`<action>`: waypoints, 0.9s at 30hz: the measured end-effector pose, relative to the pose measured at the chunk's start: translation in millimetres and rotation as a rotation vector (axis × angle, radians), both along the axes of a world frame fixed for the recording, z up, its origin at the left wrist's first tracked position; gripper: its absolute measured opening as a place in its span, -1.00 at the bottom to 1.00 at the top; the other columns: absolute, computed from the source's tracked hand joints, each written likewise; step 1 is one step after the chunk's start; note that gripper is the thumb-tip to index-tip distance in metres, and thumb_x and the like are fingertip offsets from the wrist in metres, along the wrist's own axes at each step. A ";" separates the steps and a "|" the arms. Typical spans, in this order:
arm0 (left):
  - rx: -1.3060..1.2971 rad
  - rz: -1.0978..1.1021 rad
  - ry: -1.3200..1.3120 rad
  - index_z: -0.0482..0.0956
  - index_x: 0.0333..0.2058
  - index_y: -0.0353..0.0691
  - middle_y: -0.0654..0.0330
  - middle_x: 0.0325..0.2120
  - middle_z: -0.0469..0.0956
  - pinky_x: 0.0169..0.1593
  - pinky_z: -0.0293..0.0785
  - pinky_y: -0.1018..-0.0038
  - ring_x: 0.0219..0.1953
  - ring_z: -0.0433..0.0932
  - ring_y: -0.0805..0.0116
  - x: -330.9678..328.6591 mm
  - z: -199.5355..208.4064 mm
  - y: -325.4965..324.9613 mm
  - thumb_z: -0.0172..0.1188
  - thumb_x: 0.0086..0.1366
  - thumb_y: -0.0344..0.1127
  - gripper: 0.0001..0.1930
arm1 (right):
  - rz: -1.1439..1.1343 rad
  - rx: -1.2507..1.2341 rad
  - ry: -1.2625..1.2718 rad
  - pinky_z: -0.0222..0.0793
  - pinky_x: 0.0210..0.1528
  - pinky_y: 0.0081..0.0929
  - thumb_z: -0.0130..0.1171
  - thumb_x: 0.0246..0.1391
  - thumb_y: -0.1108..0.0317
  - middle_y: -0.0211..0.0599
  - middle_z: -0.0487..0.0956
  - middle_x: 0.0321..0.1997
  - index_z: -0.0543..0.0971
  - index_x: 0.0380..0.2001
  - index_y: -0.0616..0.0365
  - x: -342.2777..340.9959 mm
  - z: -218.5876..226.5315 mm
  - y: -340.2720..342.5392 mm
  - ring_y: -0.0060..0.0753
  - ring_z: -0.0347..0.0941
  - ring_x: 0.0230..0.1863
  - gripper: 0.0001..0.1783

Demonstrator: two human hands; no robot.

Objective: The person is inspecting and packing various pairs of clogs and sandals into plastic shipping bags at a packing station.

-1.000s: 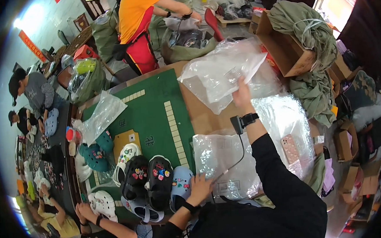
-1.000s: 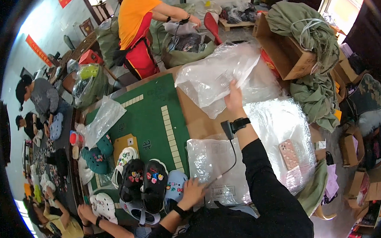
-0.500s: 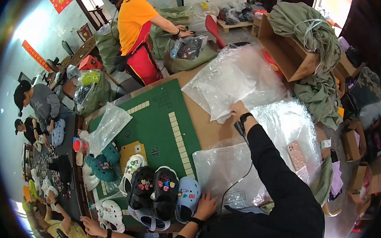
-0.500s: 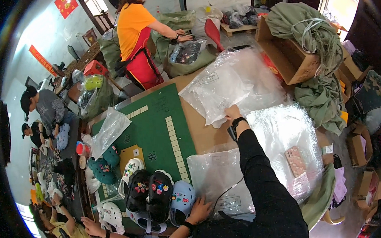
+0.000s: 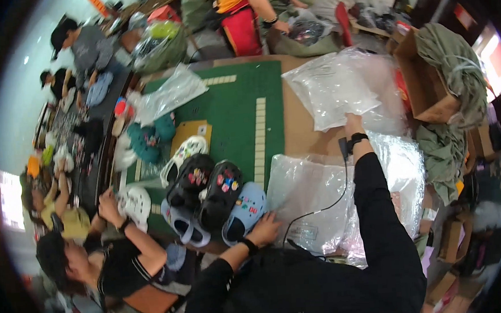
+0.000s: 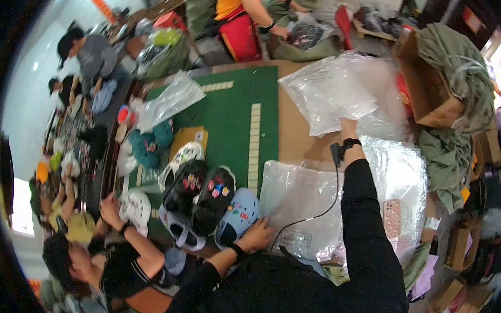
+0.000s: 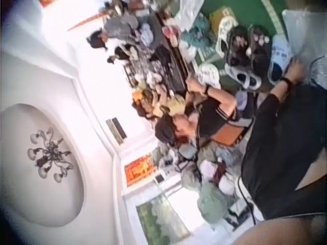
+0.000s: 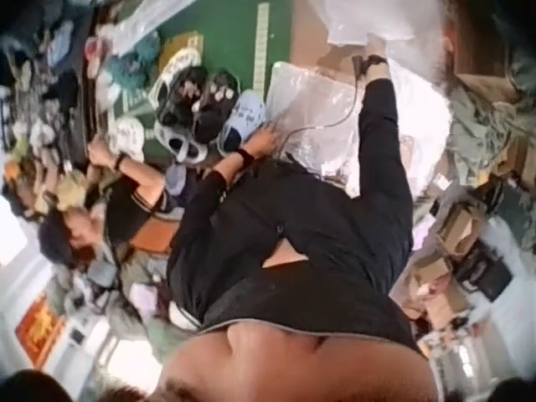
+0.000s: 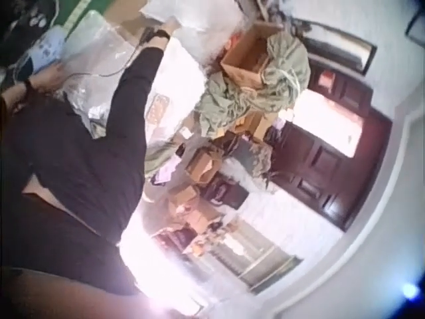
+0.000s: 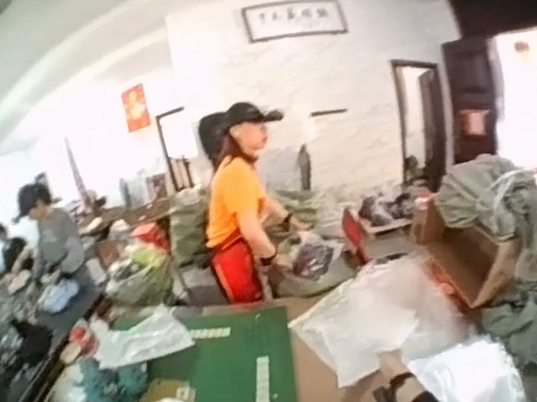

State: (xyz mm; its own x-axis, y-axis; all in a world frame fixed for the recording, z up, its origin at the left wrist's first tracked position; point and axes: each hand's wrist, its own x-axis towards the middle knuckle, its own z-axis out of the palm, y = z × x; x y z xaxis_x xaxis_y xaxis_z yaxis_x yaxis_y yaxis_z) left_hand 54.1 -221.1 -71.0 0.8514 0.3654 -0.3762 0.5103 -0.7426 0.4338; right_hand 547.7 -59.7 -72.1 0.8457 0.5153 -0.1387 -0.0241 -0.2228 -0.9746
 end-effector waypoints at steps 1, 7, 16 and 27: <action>-0.162 0.075 -0.019 0.33 0.01 -0.14 -0.23 0.09 0.08 0.13 0.14 0.19 0.08 0.16 -0.19 12.2 14.3 14.9 0.03 0.13 -0.20 -0.56 | -0.094 0.048 0.077 0.27 -0.05 -0.35 0.08 -0.13 0.35 -0.04 0.47 -0.26 0.35 -0.10 0.25 14.6 3.0 -3.4 -0.19 0.40 -0.19 -0.54; -0.381 0.404 -0.404 0.40 -0.10 -0.28 -0.07 -0.10 0.37 0.02 0.26 0.31 -0.03 0.34 0.04 13.1 96.0 48.6 0.08 0.14 -0.21 -0.62 | 0.108 -0.149 -0.075 0.32 -0.09 -0.37 0.11 -0.15 0.40 -0.06 0.43 -0.15 0.15 0.04 0.31 -48.4 44.4 -31.4 -0.22 0.39 -0.16 -0.36; 0.504 0.851 -0.748 0.36 -0.09 -0.28 -0.05 -0.08 0.34 0.04 0.19 0.25 -0.02 0.29 -0.01 -49.5 184.0 43.3 0.12 0.02 -0.43 -0.59 | 0.968 -0.251 0.343 0.31 -0.24 -0.57 0.00 0.02 0.28 -0.35 0.49 -0.25 0.42 -0.13 0.16 -224.5 96.5 -167.0 -0.53 0.41 -0.30 -0.67; -0.210 1.273 -0.578 0.42 -0.13 -0.36 0.00 -0.20 0.48 -0.08 0.31 0.44 -0.15 0.46 0.17 -162.9 84.9 86.9 -0.13 0.23 -0.27 -0.67 | 1.128 -0.264 0.214 0.29 -0.20 -0.55 0.04 0.06 0.24 -0.31 0.47 -0.21 0.37 -0.04 0.18 -316.0 111.0 -208.9 -0.51 0.40 -0.24 -0.60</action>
State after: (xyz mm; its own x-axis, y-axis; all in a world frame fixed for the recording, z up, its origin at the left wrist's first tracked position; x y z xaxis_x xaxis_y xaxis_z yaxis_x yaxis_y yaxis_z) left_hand -108.8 -134.3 13.9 0.0368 0.9711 -0.2359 0.4874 0.1886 0.8526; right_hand 231.7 -268.6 38.9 -0.1235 0.8911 -0.4367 0.1579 -0.4168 -0.8952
